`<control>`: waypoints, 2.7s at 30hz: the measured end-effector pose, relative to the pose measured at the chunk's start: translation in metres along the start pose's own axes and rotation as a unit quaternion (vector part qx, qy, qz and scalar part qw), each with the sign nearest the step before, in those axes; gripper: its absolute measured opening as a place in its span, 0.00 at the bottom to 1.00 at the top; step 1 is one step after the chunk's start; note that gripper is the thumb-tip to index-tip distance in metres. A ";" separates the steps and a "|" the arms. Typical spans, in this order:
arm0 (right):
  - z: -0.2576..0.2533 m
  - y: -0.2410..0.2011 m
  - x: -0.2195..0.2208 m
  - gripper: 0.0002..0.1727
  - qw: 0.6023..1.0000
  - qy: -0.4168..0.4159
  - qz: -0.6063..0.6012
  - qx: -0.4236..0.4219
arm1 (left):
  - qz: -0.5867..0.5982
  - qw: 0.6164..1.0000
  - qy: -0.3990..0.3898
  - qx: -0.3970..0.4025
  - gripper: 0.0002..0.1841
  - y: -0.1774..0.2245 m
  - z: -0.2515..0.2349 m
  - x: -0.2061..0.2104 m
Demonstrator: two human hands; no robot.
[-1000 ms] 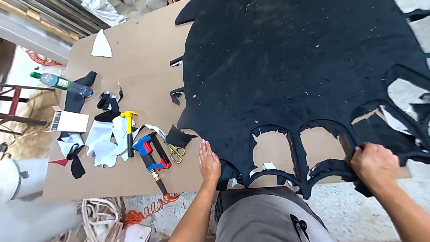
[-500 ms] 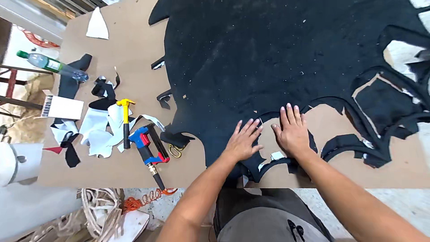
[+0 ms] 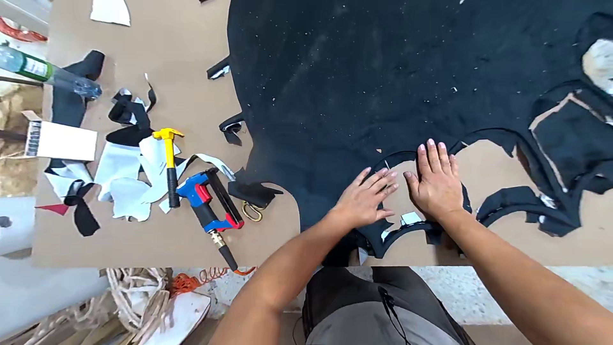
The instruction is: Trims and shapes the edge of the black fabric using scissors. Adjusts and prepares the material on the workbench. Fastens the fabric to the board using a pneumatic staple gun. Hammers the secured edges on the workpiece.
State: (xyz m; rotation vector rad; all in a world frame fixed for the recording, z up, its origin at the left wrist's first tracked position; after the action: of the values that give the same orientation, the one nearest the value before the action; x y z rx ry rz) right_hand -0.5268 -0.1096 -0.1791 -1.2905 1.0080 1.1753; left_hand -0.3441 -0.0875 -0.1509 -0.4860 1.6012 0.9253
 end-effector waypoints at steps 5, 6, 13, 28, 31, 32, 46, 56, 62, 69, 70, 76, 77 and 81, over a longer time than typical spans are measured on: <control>0.000 -0.002 0.000 0.48 1.000 -0.013 -0.005 -0.003 | -0.064 0.980 -0.029 -0.186 0.42 -0.128 0.072 -0.031; -0.001 -0.003 -0.001 0.48 1.000 -0.013 -0.007 -0.005 | -0.075 0.971 -0.032 -0.225 0.44 -0.136 0.091 -0.035; -0.004 0.001 -0.007 0.48 0.999 -0.030 -0.037 0.013 | 0.052 0.980 -0.120 -0.152 0.44 -0.006 0.199 -0.009; 0.035 -0.247 0.035 0.40 0.972 -0.088 -0.098 -0.197 | -0.023 0.897 -0.018 -0.440 0.27 -0.213 0.332 -0.136; 0.073 -0.228 0.032 0.39 0.983 -0.052 -0.088 -0.151 | -0.009 0.899 -0.049 -0.436 0.28 -0.215 0.302 -0.124; 0.091 -0.221 0.033 0.39 0.987 -0.040 -0.081 -0.130 | -0.016 0.892 -0.059 -0.449 0.32 -0.217 0.295 -0.121; 0.260 -0.128 -0.032 0.23 0.890 -0.111 -0.354 0.266 | 0.074 0.870 -0.080 -0.481 0.58 -0.225 0.251 -0.114; 0.227 -0.170 -0.070 0.22 0.818 -0.163 -0.509 0.213 | 0.414 0.836 0.151 -0.326 0.23 -0.209 0.303 -0.218; 0.172 -0.239 -0.111 0.32 0.779 -0.204 -0.591 0.040 | 0.543 0.830 0.072 -0.103 0.20 -0.084 0.221 -0.209; 0.177 -0.257 -0.122 0.29 0.590 -0.249 -0.766 0.046 | 0.741 0.660 0.115 -0.045 0.23 0.002 0.147 -0.186; 0.179 -0.253 -0.123 0.23 0.588 -0.239 -0.771 0.049 | 0.745 0.654 0.122 -0.056 0.22 0.008 0.144 -0.179; 0.190 -0.235 -0.117 0.29 0.625 -0.195 -0.746 0.126 | 0.673 0.731 0.084 -0.077 0.18 0.040 0.136 -0.146; 0.192 -0.230 -0.112 0.33 0.617 -0.188 -0.750 0.146 | 0.654 0.750 0.066 -0.068 0.19 0.043 0.135 -0.140; 0.228 -0.191 -0.091 0.34 0.637 -0.209 -0.709 0.218 | 0.477 0.879 -0.003 -0.013 0.25 0.034 0.127 -0.097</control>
State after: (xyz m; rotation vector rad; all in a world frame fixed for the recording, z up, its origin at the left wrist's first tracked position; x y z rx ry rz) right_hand -0.3717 0.1244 -0.0457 -0.8814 -0.2462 -0.0892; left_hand -0.2657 0.0155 -0.0514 0.3615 1.8231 1.6635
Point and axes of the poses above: each hand's wrist, its own z-axis away from the middle knuckle, its own x-axis out of the palm, y = z × x, the point moved 9 cm from there along -z, towards the middle knuckle, and after that the axes turned 3 degrees about x, right-handed, at the moved point
